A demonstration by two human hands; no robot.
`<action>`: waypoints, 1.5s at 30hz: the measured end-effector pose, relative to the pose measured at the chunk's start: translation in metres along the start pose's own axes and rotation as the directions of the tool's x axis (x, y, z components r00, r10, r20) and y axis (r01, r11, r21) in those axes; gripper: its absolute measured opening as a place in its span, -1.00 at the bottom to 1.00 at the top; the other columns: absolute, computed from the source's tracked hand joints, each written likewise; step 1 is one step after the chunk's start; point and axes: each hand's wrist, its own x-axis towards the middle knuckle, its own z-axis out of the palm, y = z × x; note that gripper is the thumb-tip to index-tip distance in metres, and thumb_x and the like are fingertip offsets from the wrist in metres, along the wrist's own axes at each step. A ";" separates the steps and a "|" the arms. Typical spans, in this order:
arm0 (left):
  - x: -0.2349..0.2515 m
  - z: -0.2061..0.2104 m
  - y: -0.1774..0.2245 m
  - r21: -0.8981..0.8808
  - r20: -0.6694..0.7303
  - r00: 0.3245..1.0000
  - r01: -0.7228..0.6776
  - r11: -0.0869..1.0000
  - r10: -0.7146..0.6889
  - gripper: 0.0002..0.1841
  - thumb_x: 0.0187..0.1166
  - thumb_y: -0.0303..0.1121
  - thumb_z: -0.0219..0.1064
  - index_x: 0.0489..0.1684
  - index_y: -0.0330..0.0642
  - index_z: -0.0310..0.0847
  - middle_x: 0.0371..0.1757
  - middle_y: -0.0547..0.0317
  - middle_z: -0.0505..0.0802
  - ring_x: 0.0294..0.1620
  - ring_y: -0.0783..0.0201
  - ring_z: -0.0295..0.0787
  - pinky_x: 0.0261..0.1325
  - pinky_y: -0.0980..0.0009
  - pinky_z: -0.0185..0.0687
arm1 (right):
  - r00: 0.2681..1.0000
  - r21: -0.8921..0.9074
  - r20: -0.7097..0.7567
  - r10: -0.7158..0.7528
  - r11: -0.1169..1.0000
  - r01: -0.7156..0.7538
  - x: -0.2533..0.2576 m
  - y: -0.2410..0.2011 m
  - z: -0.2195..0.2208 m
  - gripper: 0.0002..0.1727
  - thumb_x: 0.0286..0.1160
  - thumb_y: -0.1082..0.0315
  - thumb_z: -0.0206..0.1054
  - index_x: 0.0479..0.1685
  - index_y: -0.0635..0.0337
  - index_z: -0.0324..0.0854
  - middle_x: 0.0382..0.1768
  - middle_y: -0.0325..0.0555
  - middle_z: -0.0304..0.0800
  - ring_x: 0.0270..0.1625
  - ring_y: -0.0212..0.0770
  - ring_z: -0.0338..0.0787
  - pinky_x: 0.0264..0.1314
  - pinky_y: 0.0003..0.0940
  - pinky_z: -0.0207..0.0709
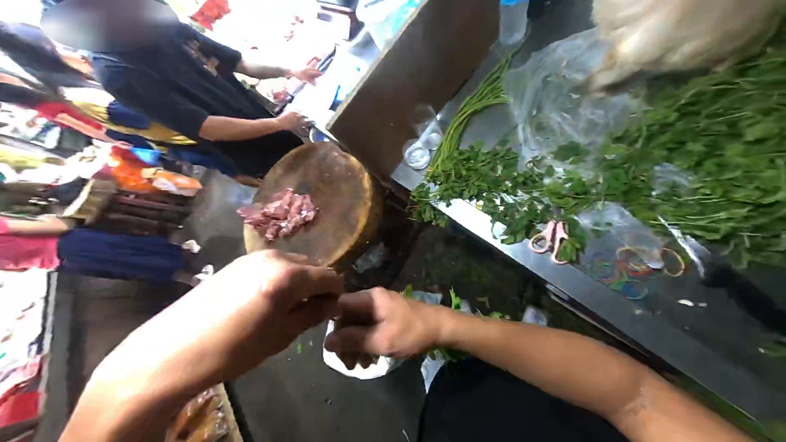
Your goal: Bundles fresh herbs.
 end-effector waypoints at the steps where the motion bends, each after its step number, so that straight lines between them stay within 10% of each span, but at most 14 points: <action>1: -0.005 0.015 -0.008 0.053 -0.077 0.997 0.013 0.998 -0.009 -0.79 0.58 0.05 0.28 -0.25 0.28 0.79 -0.36 0.63 0.77 -0.31 0.61 0.67 -0.25 0.48 0.61 | 0.998 -0.045 -0.060 0.031 0.998 -0.033 -0.002 0.014 0.003 -0.68 0.77 0.38 0.14 0.25 0.44 0.60 -0.45 -0.09 0.72 -0.51 -0.37 0.67 -0.41 -0.43 0.61; 4: -0.021 0.058 -0.026 0.070 -0.418 0.898 0.181 0.981 -0.136 -0.61 0.66 -0.05 0.31 0.04 -0.23 0.78 0.06 -0.06 0.84 0.14 -0.04 0.77 0.25 -0.12 0.60 | 0.969 -0.230 -0.244 0.050 0.967 -0.107 -0.001 0.047 -0.002 -0.64 0.86 0.28 0.05 0.21 0.37 0.65 -0.43 -0.06 0.71 -0.49 -0.34 0.65 -0.35 -0.41 0.60; 6: -0.029 0.103 -0.027 -0.126 -0.575 0.712 0.410 0.903 -0.403 -0.60 0.74 -0.16 0.24 -0.14 -0.42 0.75 -0.13 -0.21 0.84 -0.06 -0.08 0.81 0.08 -0.07 0.68 | 0.935 -0.336 -0.352 0.052 0.925 -0.178 0.001 0.061 -0.007 -0.62 0.87 0.23 0.02 0.19 0.35 0.64 -0.46 -0.06 0.68 -0.46 -0.29 0.66 -0.28 -0.35 0.62; 9: -0.021 0.178 -0.025 -0.652 -0.262 0.587 0.478 0.589 -0.766 -0.34 0.79 0.10 -0.08 0.29 -0.41 0.62 0.09 -0.11 0.82 0.06 0.16 0.81 0.18 0.13 0.73 | 0.880 -0.463 -0.469 0.074 0.828 -0.316 0.006 0.080 -0.015 -0.58 0.87 0.15 0.02 0.21 0.31 0.64 -0.37 0.02 0.76 -0.35 -0.14 0.77 -0.14 -0.16 0.69; 13: 0.007 0.258 -0.016 -0.981 -0.123 0.422 0.087 0.176 -0.898 0.01 0.61 0.31 0.05 0.85 -0.36 -0.12 0.67 -0.22 0.45 0.35 0.24 0.71 0.27 0.29 0.72 | 0.816 -0.578 -0.569 0.099 0.658 -0.483 0.010 0.103 -0.024 -0.58 0.87 0.13 0.00 0.24 0.22 0.66 -0.27 0.04 0.83 -0.25 -0.07 0.83 -0.08 -0.05 0.71; 18: 0.022 0.282 -0.027 -0.998 -0.042 0.577 -0.068 0.003 -0.815 -0.22 0.62 0.06 0.18 0.63 -0.46 0.31 0.41 -0.08 0.74 0.34 0.33 0.71 0.41 0.36 0.61 | 0.842 -0.760 -0.499 0.205 0.363 -0.538 0.014 0.120 -0.018 -0.65 0.71 0.31 0.09 0.20 0.30 0.68 -0.08 0.16 0.88 -0.03 0.15 0.90 0.01 0.18 0.70; 20: 0.025 0.283 -0.044 -0.999 -0.051 0.644 -0.039 0.034 -0.763 -0.44 0.75 -0.08 0.03 0.36 -0.44 0.60 0.24 -0.05 0.83 0.24 0.25 0.80 0.40 0.29 0.67 | 0.876 -0.830 -0.435 0.209 0.283 -0.480 0.012 0.133 -0.012 -0.70 0.67 0.33 0.11 -0.10 0.36 0.72 -0.17 0.16 0.87 -0.03 0.12 0.89 0.07 0.12 0.66; 24: 0.032 0.282 -0.063 -0.999 -0.026 0.689 -0.035 0.002 -0.724 -0.37 0.92 -0.21 -0.35 -0.01 -0.34 0.77 -0.03 0.08 0.94 0.07 0.29 0.87 0.32 0.31 0.71 | 0.894 -0.854 -0.417 0.164 0.266 -0.447 0.011 0.151 -0.010 -0.67 0.73 0.28 0.07 -0.02 0.31 0.71 -0.14 0.08 0.89 0.02 0.03 0.89 0.16 0.06 0.63; 28: 0.025 0.284 -0.073 -0.945 -0.113 0.595 -0.312 -0.100 -0.796 -0.33 0.92 -0.21 -0.42 0.02 -0.46 0.70 -0.06 -0.05 0.93 0.06 0.15 0.89 0.31 0.21 0.76 | 0.920 -0.849 -0.309 0.241 0.366 -0.381 0.015 0.128 -0.037 -0.56 0.71 0.11 0.25 0.41 0.17 0.66 0.37 0.00 0.73 0.50 0.00 0.63 0.63 0.14 0.34; 34: 0.008 0.274 -0.084 -0.868 -0.065 0.311 -0.487 -0.100 -0.948 -0.44 0.94 -0.19 -0.36 -0.20 -0.24 0.62 -0.73 0.36 0.61 -0.74 0.37 0.63 -0.52 0.39 0.78 | 0.665 -0.571 -0.734 0.140 0.403 -0.715 0.011 0.086 -0.170 -0.62 0.79 0.29 0.08 0.30 0.29 0.70 0.20 0.10 0.82 0.20 -0.10 0.83 0.37 -0.13 0.65; 37: 0.003 0.270 -0.079 -0.875 -0.026 0.346 -0.462 -0.146 -0.938 -0.46 0.91 -0.20 -0.26 -0.28 -0.20 0.67 -0.85 0.45 0.38 -0.89 0.51 0.28 -0.75 0.58 0.39 | 0.716 -0.709 -0.698 -0.028 0.169 -0.684 0.025 0.089 -0.241 -0.65 0.70 0.48 0.09 0.26 0.28 0.74 0.26 0.16 0.79 0.37 0.10 0.75 0.50 0.09 0.53; 41: 0.002 0.279 -0.061 -0.913 0.001 0.415 -0.371 -0.170 -0.910 -0.62 0.78 -0.22 0.01 -0.33 -0.14 0.72 -0.81 0.47 0.33 -0.85 0.53 0.21 -0.75 0.59 0.25 | 0.760 -0.778 -0.626 0.173 -0.207 -0.594 0.052 0.104 -0.302 -0.64 0.62 0.38 0.27 0.33 0.17 0.71 0.33 0.20 0.74 0.43 0.32 0.64 0.51 0.40 0.35; 45: 0.009 0.291 -0.036 -0.913 0.082 0.465 -0.319 -0.253 -0.881 -0.71 0.70 -0.26 0.13 -0.35 -0.13 0.73 -0.80 0.47 0.34 -0.84 0.53 0.20 -0.74 0.60 0.24 | 0.695 -0.784 -0.614 0.374 -0.192 -0.590 0.051 0.074 -0.317 -0.70 0.73 0.24 0.24 0.17 0.16 0.81 0.10 0.21 0.86 0.26 0.30 0.78 0.42 0.43 0.45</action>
